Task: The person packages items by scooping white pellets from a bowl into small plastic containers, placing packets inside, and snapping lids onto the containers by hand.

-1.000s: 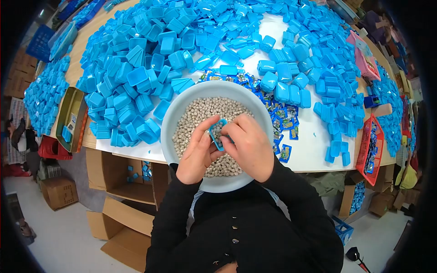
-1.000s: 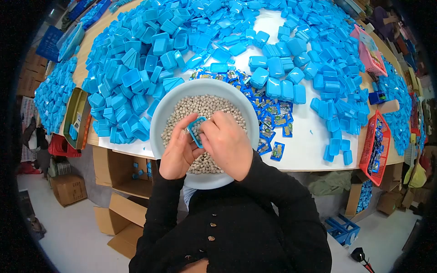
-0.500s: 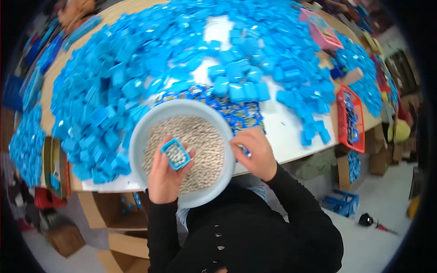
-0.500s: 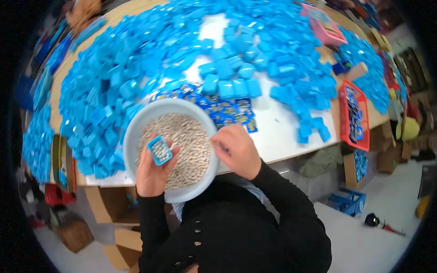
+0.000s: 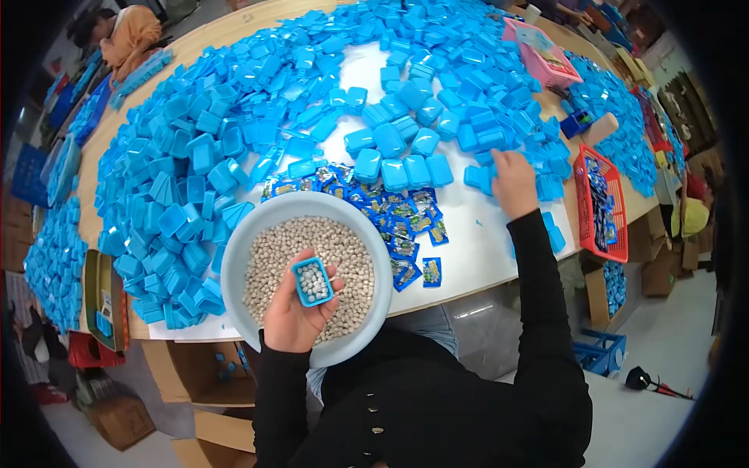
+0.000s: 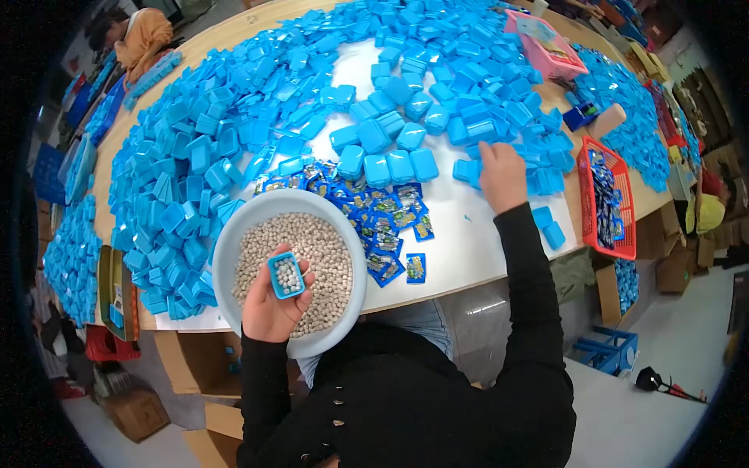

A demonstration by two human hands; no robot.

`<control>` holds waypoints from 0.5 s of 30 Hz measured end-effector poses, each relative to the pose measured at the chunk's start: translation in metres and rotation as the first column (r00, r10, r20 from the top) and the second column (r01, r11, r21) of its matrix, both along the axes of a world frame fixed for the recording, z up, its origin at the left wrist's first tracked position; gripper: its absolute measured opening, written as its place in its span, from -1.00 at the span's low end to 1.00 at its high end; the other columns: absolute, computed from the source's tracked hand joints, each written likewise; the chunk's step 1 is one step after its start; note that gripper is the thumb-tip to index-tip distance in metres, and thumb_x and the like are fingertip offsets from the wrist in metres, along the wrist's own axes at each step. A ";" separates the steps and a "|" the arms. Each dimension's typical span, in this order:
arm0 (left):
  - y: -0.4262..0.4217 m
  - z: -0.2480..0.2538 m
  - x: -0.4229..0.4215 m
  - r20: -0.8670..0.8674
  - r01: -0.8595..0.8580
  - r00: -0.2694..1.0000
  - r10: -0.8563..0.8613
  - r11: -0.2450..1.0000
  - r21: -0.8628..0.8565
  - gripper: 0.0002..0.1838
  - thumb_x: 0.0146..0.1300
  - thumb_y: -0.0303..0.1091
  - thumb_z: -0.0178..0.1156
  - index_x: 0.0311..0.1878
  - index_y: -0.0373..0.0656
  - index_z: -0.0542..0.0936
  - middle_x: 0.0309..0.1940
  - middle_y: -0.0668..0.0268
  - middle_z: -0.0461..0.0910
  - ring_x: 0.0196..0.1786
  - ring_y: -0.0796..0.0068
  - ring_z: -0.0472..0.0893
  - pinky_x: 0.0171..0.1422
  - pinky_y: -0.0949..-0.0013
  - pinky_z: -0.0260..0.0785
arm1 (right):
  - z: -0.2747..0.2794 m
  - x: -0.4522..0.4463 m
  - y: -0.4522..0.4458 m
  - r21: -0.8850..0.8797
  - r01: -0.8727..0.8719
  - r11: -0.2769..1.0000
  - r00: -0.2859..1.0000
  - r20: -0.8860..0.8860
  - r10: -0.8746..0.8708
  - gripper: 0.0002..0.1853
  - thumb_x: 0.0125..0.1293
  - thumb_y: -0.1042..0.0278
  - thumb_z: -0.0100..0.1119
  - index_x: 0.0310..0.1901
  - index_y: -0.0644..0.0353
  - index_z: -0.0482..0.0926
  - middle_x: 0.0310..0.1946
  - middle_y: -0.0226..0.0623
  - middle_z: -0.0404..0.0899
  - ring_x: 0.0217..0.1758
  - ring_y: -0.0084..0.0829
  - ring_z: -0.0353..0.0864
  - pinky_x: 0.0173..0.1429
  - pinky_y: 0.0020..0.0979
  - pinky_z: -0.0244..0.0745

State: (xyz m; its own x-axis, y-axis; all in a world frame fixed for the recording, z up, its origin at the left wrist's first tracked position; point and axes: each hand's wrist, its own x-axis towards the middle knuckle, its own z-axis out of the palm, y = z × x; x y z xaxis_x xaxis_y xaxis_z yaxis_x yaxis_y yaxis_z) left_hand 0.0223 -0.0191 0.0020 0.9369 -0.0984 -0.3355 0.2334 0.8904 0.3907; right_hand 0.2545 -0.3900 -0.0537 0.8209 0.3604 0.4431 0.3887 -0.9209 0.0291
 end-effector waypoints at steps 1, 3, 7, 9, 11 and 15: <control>-0.001 0.000 0.000 -0.018 0.001 1.000 -0.001 1.000 0.017 -0.51 0.46 -0.21 -0.08 0.39 -0.11 0.21 0.16 -0.03 0.40 0.08 0.08 0.55 0.04 0.26 0.55 | 0.013 -0.010 0.006 0.172 -0.005 0.985 1.000 -0.026 0.009 -0.47 0.11 0.43 0.29 0.17 0.10 0.46 0.08 -0.19 0.47 0.07 -0.20 0.48 -0.01 -0.37 0.42; -0.003 0.003 0.002 -0.031 -0.020 0.999 0.021 0.999 0.038 -0.52 0.46 -0.21 -0.08 0.39 -0.11 0.21 0.16 -0.03 0.40 0.09 0.08 0.55 0.06 0.25 0.54 | 0.047 -0.036 0.033 0.533 0.051 0.845 0.984 -0.173 0.049 -0.53 0.15 0.47 0.29 0.14 0.19 0.49 -0.01 -0.23 0.49 -0.09 -0.36 0.50 -0.09 -0.50 0.41; -0.016 0.014 0.005 -0.067 0.008 0.998 -0.008 1.000 0.001 -0.52 0.50 -0.15 -0.13 0.42 -0.05 0.21 0.21 0.02 0.40 0.16 0.12 0.52 0.21 0.18 0.45 | 0.090 -0.112 0.147 0.850 -0.066 0.522 0.737 -0.311 0.600 -0.49 0.09 0.45 0.35 0.14 0.18 0.52 -0.01 -0.32 0.56 -0.12 -0.42 0.52 0.01 -0.45 0.43; -0.018 0.006 0.001 -0.017 -0.021 1.000 0.018 0.990 -0.139 -0.52 0.51 -0.15 -0.13 0.41 -0.06 0.20 0.21 0.03 0.39 0.17 0.13 0.50 0.23 0.18 0.42 | 0.101 -0.143 0.200 0.774 -0.401 0.490 0.715 -0.070 0.695 -0.48 0.07 0.43 0.35 0.14 0.19 0.52 0.07 -0.27 0.56 0.00 -0.30 0.56 0.10 -0.35 0.44; -0.017 -0.008 -0.003 0.087 -0.030 0.994 0.073 0.910 -0.414 -0.52 0.51 -0.16 -0.14 0.41 -0.08 0.19 0.23 0.04 0.38 0.20 0.15 0.48 0.28 0.18 0.37 | 0.090 -0.159 0.234 0.641 -0.547 0.538 0.702 0.001 0.713 -0.46 0.07 0.43 0.34 0.15 0.24 0.50 0.17 -0.14 0.50 0.12 -0.18 0.53 0.19 -0.29 0.41; -0.019 0.005 -0.006 0.019 -0.230 0.968 0.249 0.917 -0.325 -0.51 0.52 -0.17 -0.16 0.43 -0.08 0.16 0.27 0.07 0.33 0.24 0.20 0.43 0.33 0.19 0.31 | 0.086 -0.173 0.254 0.540 -0.591 0.599 0.721 0.021 0.692 -0.43 0.11 0.46 0.28 0.22 0.28 0.44 0.27 -0.04 0.39 0.24 -0.12 0.46 0.27 -0.27 0.37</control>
State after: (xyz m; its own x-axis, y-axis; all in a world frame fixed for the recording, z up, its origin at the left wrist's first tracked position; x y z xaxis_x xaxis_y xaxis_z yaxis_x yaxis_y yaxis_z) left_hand 0.0159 -0.0386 0.0067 0.9629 0.0395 -0.2670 -0.0174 0.9962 0.0849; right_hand 0.0820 -0.1359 0.0319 0.5391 0.6064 0.5845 0.8351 -0.2944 -0.4647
